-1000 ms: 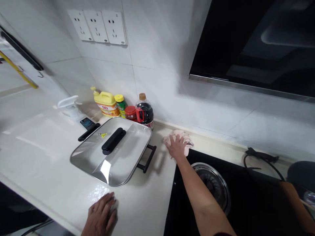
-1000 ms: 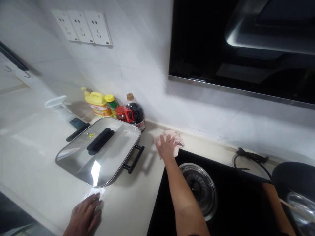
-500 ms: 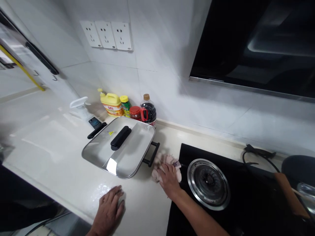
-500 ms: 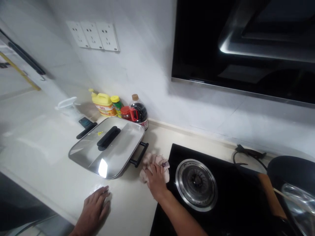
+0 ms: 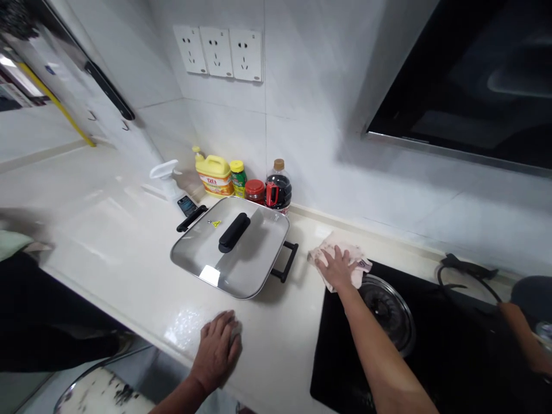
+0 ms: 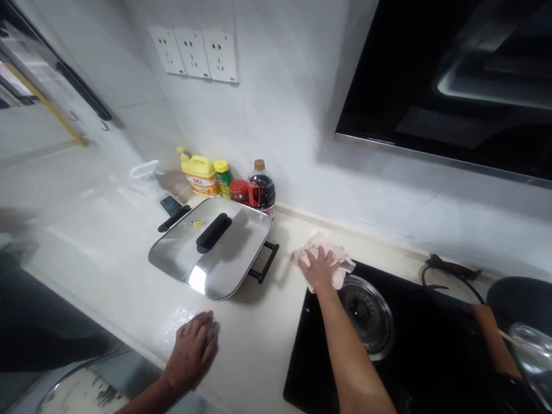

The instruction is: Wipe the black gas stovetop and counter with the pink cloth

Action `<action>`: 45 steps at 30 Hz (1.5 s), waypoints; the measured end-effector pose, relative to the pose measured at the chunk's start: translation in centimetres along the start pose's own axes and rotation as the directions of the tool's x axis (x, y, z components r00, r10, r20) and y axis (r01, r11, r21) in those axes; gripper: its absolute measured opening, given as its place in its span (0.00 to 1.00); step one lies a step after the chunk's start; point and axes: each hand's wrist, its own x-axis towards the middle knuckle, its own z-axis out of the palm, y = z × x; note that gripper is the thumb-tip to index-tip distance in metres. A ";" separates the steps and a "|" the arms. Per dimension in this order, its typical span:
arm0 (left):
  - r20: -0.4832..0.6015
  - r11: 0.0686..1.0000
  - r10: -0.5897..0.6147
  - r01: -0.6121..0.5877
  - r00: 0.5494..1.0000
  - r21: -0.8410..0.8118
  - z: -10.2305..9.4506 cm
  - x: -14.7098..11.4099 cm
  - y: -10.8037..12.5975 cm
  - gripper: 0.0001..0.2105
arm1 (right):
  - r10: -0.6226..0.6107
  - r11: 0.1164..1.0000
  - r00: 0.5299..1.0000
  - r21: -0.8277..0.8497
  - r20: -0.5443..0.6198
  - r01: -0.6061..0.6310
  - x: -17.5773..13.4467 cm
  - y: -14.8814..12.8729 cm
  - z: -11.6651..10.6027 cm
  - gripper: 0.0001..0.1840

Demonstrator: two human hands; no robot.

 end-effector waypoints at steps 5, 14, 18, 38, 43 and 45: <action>0.076 0.999 -0.032 0.033 0.997 -0.018 0.0 0.0 0.3 0.11 | -0.086 0.995 0.988 -0.051 -0.125 0.080 -6.1 -2.0 4.2 0.34; 0.116 0.992 -0.093 0.103 0.989 -0.078 0.3 0.4 0.0 0.11 | -0.080 0.990 0.946 0.088 -0.314 0.113 -25.7 -7.5 12.4 0.38; 0.087 0.980 -0.135 0.146 0.987 -0.136 -0.1 0.5 1.2 0.12 | -0.126 0.940 0.936 0.263 -0.330 0.219 -29.0 -10.7 13.6 0.37; 0.511 0.878 0.439 -0.232 0.739 -0.419 2.9 1.8 11.9 0.40 | 0.015 0.996 0.749 0.077 -0.663 0.048 -25.3 9.1 13.8 0.30; 0.414 0.887 0.421 -0.271 0.807 -0.373 4.5 0.5 11.5 0.36 | -0.017 0.998 0.722 0.030 -0.692 0.052 -24.9 9.2 14.2 0.29; 0.417 0.906 0.380 -0.243 0.826 -0.346 5.4 2.7 12.1 0.35 | -0.026 0.999 0.720 0.016 -0.694 0.051 -24.8 9.2 14.3 0.29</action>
